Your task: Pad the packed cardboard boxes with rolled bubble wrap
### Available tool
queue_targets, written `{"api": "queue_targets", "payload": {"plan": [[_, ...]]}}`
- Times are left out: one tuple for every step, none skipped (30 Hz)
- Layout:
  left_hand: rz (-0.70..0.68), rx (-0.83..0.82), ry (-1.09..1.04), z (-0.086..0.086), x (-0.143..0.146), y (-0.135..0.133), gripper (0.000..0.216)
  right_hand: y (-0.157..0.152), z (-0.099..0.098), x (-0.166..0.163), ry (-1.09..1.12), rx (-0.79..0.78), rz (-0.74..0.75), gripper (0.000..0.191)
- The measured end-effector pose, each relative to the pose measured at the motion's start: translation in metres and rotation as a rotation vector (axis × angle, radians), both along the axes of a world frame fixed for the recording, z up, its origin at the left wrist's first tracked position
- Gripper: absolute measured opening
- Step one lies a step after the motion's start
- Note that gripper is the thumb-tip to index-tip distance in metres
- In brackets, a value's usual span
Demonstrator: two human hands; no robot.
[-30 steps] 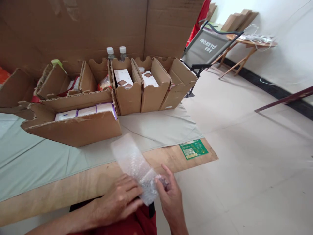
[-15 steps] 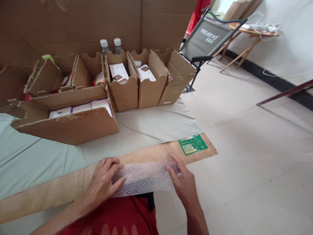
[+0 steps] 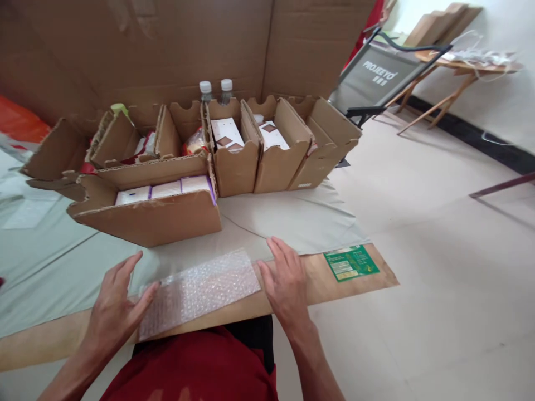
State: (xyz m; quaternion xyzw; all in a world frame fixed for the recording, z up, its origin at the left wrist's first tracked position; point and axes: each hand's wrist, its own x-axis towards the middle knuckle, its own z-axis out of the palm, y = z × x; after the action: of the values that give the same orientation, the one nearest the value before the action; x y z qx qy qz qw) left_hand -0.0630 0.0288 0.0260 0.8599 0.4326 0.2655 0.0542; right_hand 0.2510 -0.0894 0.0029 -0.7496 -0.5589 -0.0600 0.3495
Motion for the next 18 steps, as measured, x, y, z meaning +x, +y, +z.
{"api": "queue_targets", "payload": {"plan": [[-0.041, 0.026, -0.041, 0.001, 0.003, -0.003, 0.053, 0.001, 0.003, -0.009, -0.022, 0.009, 0.010, 0.044], [-0.101, 0.031, -0.075, 0.002, 0.007, -0.008, 0.050, 0.003, 0.005, -0.022, -0.032, 0.005, 0.043, 0.045], [-0.168, 0.020, -0.095, 0.000, 0.011, -0.013, 0.049, 0.007, 0.007, -0.040, -0.032, -0.012, 0.101, 0.045], [-0.232, -0.002, -0.097, -0.004, 0.015, -0.017, 0.048, 0.011, 0.008, -0.060, -0.024, -0.044, 0.181, 0.047], [-0.281, -0.027, -0.086, -0.009, 0.016, -0.021, 0.047, 0.016, 0.006, -0.081, -0.013, -0.086, 0.274, 0.048], [-0.307, -0.045, -0.071, -0.017, 0.017, -0.024, 0.045, 0.021, 0.002, -0.100, -0.005, -0.137, 0.368, 0.049], [-0.316, -0.058, -0.055, -0.026, 0.015, -0.025, 0.042, 0.025, -0.005, -0.112, -0.007, -0.185, 0.450, 0.048], [-0.314, -0.065, -0.042, -0.036, 0.013, -0.026, 0.039, 0.025, -0.012, -0.117, -0.018, -0.219, 0.502, 0.047], [-0.312, -0.072, -0.031, -0.044, 0.011, -0.025, 0.036, 0.020, -0.020, -0.113, -0.045, -0.233, 0.506, 0.046], [-0.313, -0.082, -0.025, -0.051, 0.009, -0.023, 0.034, 0.011, -0.027, -0.101, -0.083, -0.228, 0.460, 0.043], [-0.316, -0.095, -0.022, -0.055, 0.007, -0.022, 0.033, -0.002, -0.033, -0.081, -0.128, -0.204, 0.369, 0.040], [-0.323, -0.113, -0.020, -0.058, 0.006, -0.021, 0.032, -0.017, -0.035, -0.056, -0.186, -0.180, 0.211, 0.038], [-0.326, -0.131, -0.021, -0.058, 0.005, -0.020, 0.032, -0.032, -0.035, -0.029, -0.230, -0.158, 0.040, 0.036], [-0.318, -0.136, -0.030, -0.056, 0.004, -0.020, 0.032, -0.045, -0.032, -0.005, -0.261, -0.145, -0.104, 0.035], [-0.297, -0.128, -0.040, -0.053, 0.002, -0.020, 0.032, -0.054, -0.028, 0.015, -0.268, -0.142, -0.218, 0.035], [-0.261, -0.110, -0.046, -0.049, -0.002, -0.020, 0.031, -0.058, -0.023, 0.027, -0.259, -0.119, -0.261, 0.034], [-0.211, -0.084, -0.042, -0.045, -0.007, -0.019, 0.029, -0.058, -0.018, 0.032, -0.242, -0.105, -0.249, 0.034], [-0.147, -0.060, -0.022, -0.042, -0.014, -0.019, 0.028, -0.053, -0.015, 0.031, -0.228, -0.102, -0.198, 0.033]]}}
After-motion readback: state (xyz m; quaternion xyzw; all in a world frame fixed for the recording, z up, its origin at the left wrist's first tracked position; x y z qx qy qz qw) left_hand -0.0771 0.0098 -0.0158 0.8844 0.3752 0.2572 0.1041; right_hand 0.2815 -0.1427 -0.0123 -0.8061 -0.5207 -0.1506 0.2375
